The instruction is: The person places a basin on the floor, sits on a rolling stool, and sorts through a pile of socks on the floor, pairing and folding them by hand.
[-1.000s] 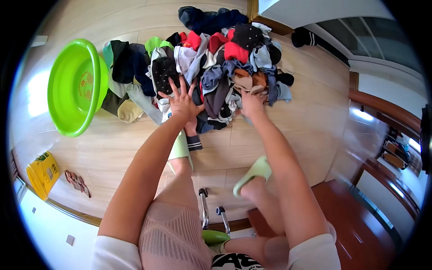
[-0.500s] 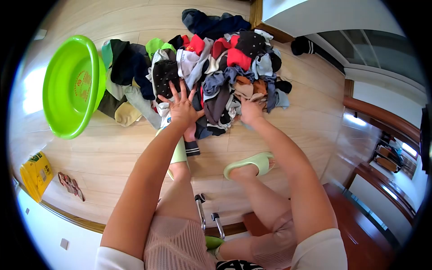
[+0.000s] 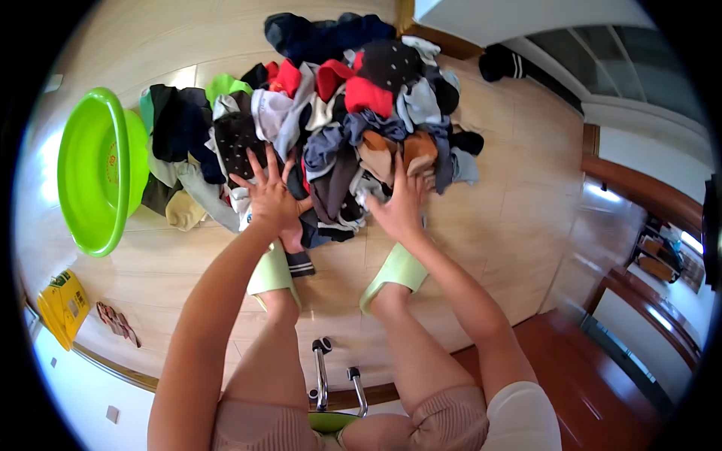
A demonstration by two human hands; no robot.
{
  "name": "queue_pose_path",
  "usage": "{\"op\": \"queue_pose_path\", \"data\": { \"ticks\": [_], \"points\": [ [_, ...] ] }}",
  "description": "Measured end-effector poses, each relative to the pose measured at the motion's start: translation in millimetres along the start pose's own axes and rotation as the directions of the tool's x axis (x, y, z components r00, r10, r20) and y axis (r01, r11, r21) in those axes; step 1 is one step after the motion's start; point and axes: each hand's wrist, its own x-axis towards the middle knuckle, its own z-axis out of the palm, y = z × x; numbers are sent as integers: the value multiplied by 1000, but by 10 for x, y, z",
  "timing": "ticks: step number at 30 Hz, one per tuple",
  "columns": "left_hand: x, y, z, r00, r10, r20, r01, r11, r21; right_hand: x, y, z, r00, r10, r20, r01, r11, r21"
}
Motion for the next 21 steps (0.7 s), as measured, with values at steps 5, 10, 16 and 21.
{"op": "queue_pose_path", "data": {
  "ticks": [5,10,16,21],
  "points": [
    [30,-6,23,1000,-1,21,0,998,62,375,72,-385,869,458,-187,-253,736,628],
    [67,13,37,997,-30,75,17,985,173,592,379,-477,868,329,-373,8,741,672],
    [60,-41,-34,992,-15,129,3,996,91,549,-92,-918,828,307,-468,194,627,754],
    [-14,-302,-8,980,181,84,-104,824,-557,78,-896,-895,853,-362,-376,516,690,508]
  ]
}}
